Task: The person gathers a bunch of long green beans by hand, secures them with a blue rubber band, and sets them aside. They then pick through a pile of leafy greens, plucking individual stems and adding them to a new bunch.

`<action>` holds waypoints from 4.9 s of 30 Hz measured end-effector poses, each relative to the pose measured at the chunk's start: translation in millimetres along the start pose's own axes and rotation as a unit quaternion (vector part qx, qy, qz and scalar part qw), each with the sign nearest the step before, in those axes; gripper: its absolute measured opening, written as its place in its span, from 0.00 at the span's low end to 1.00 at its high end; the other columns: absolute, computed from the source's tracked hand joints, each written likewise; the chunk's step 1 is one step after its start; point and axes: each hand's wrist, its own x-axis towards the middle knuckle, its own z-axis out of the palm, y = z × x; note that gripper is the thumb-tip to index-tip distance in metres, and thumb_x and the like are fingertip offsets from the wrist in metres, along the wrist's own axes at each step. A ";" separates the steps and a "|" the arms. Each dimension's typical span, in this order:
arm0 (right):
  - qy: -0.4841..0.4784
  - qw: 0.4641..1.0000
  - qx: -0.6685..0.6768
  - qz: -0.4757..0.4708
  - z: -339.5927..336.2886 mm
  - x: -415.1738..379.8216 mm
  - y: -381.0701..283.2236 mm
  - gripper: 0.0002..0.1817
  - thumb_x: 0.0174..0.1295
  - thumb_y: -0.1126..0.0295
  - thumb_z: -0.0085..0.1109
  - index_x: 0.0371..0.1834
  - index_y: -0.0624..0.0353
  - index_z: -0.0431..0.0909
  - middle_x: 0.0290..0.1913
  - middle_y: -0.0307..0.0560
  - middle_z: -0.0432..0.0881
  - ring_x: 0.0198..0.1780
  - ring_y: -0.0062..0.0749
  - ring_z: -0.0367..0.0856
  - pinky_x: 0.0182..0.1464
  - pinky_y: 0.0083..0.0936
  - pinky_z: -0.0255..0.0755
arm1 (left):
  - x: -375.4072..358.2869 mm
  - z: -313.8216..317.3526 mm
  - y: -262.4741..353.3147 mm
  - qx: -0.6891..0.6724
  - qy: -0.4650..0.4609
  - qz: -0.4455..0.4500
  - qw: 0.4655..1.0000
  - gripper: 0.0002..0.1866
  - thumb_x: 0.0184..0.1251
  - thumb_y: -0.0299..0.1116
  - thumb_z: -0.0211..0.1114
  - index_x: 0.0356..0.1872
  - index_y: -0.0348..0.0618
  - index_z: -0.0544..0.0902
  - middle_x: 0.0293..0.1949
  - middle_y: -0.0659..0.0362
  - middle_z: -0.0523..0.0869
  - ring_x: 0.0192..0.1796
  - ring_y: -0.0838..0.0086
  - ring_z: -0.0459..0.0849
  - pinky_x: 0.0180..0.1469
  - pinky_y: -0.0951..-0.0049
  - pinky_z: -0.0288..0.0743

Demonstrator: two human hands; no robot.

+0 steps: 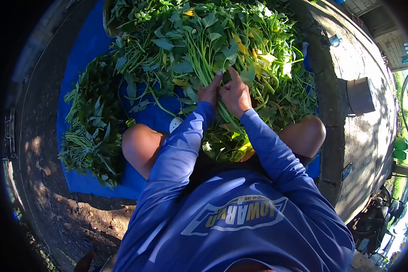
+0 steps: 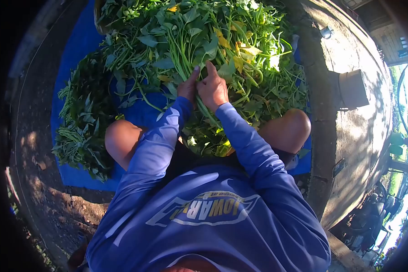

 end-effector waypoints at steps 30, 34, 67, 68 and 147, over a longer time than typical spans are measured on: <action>-0.065 0.932 0.331 0.131 11.6 127.4 -3.3 0.24 0.69 0.67 0.71 0.65 0.69 0.80 0.46 0.47 0.88 0.37 0.28 0.87 0.42 0.25 0.86 | -16.6 -2.9 25.2 0.149 -0.101 0.063 0.982 0.22 0.65 0.41 0.81 0.54 0.39 0.87 0.42 0.59 0.92 0.38 0.74 0.90 0.41 0.70 0.86; -0.071 0.960 0.268 0.024 -48.5 123.5 -36.2 0.29 0.70 0.64 0.71 0.70 0.67 0.76 0.54 0.49 0.88 0.45 0.32 0.90 0.50 0.28 0.88 | -5.0 -15.6 43.3 0.112 -0.083 0.027 0.990 0.22 0.67 0.46 0.78 0.56 0.47 0.86 0.41 0.62 0.90 0.34 0.75 0.89 0.34 0.68 0.87; -0.171 0.966 -0.183 -0.062 -84.8 -65.6 -31.6 0.15 0.58 0.58 0.59 0.29 0.59 0.87 0.29 0.57 0.86 0.31 0.55 0.86 0.38 0.46 0.81 | -40.5 18.3 91.4 0.069 -0.050 0.199 0.976 0.19 0.67 0.44 0.81 0.50 0.46 0.86 0.37 0.63 0.89 0.28 0.76 0.84 0.27 0.72 0.80; -0.222 0.950 -0.218 -0.040 -81.9 -61.5 -38.1 0.16 0.58 0.57 0.59 0.30 0.58 0.88 0.30 0.57 0.87 0.32 0.56 0.87 0.39 0.47 0.82 | -40.4 20.1 88.2 0.081 -0.049 0.201 0.975 0.19 0.67 0.43 0.81 0.51 0.46 0.86 0.38 0.64 0.89 0.29 0.76 0.84 0.27 0.72 0.80; -0.020 0.977 0.182 -0.111 -241.6 183.2 -160.7 0.29 0.74 0.63 0.68 0.76 0.53 0.75 0.52 0.39 0.89 0.49 0.22 0.88 0.55 0.29 0.83 | -25.0 -12.9 133.2 0.006 -0.030 0.147 0.989 0.23 0.67 0.44 0.81 0.57 0.45 0.85 0.42 0.63 0.87 0.34 0.77 0.84 0.26 0.70 0.83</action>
